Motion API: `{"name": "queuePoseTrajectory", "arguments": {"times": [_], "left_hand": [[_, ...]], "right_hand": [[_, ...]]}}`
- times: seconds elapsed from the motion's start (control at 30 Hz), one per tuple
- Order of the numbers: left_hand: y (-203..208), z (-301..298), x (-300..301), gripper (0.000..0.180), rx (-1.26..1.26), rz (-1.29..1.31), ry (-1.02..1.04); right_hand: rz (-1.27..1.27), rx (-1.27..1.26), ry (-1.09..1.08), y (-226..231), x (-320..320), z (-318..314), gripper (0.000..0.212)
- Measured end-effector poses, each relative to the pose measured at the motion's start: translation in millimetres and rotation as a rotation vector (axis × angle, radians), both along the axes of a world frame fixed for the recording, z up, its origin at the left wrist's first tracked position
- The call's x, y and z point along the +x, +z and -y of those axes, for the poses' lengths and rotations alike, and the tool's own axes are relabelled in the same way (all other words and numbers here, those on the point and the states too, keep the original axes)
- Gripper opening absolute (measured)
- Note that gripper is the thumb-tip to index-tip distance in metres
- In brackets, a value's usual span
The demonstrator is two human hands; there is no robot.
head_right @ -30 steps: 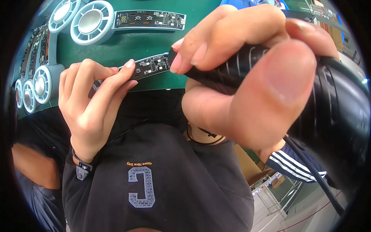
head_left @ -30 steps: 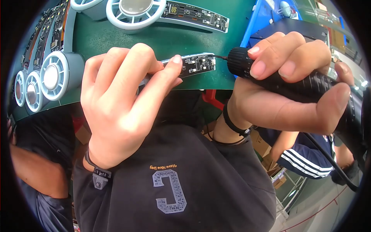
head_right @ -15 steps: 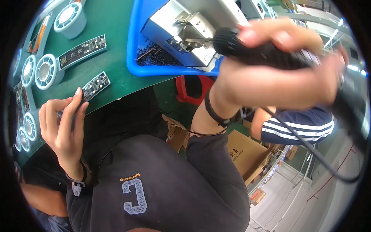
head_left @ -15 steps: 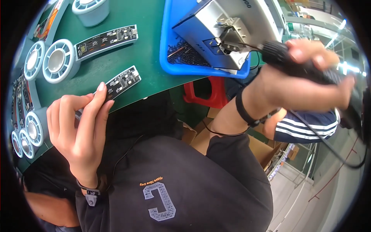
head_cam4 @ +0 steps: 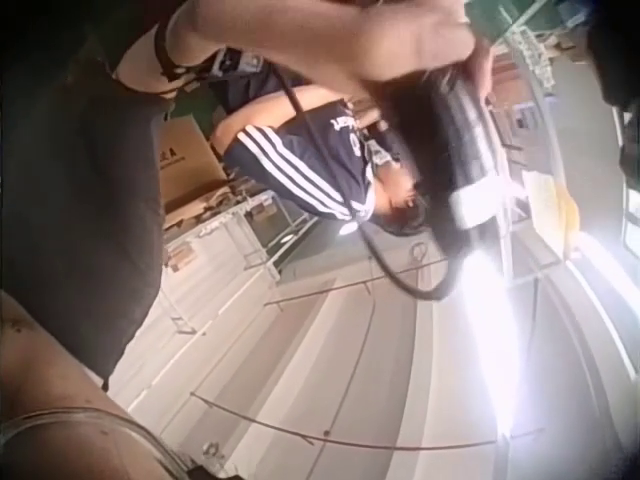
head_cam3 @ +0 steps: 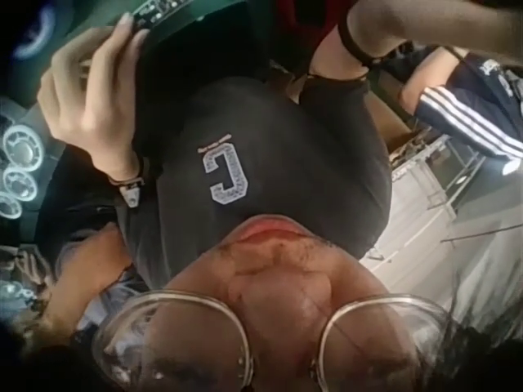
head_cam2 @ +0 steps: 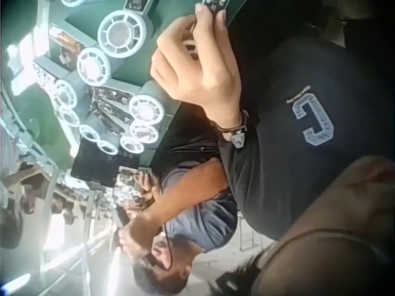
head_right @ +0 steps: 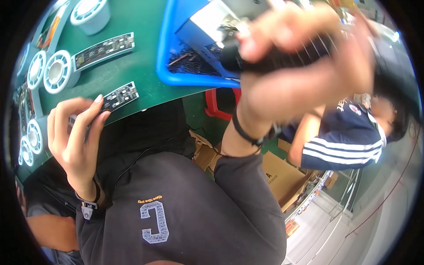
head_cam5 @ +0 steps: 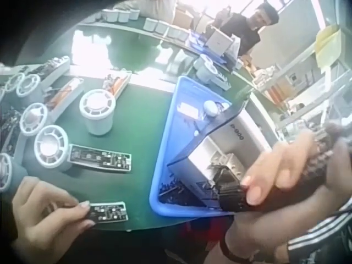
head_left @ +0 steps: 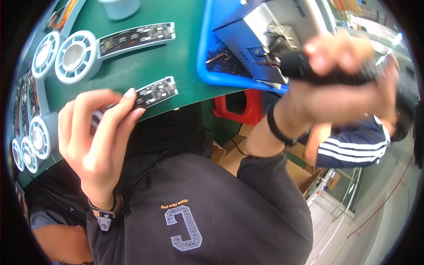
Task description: Fasten screws onto circuit boards using an electric screwdriver.
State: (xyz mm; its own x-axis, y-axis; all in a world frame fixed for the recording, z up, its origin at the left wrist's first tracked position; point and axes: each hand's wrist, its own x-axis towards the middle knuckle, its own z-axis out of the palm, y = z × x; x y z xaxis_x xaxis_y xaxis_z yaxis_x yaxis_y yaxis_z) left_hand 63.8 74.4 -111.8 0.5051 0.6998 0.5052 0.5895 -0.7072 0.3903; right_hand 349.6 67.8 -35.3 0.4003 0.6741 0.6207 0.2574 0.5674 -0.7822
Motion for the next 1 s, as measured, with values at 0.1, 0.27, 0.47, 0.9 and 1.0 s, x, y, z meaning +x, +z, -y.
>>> {"name": "queuePoseTrajectory", "arguments": {"times": [0.1, 0.27, 0.47, 0.9, 1.0], "left_hand": [[-7, 1, -7, 0.032, -0.044, 0.032, -0.011], [-8, 2, -12, 0.031, -0.059, 0.003, -0.02], [-5, 6, -11, 0.032, -0.077, -0.021, -0.004], [-24, 6, -30, 0.032, -0.034, 0.04, -0.031], [-29, 7, -36, 0.032, -0.002, 0.035, -0.031]], "right_hand": [[0.084, 0.214, -0.13, 13, -30, 19, 0.037], [0.096, 0.189, -0.346, 14, -12, 6, 0.034], [0.189, -0.034, -0.17, 0, 21, -7, 0.034], [0.125, 0.038, 0.315, -24, -69, 41, 0.05], [0.171, -0.028, 0.376, -30, -81, 38, 0.053]]}}
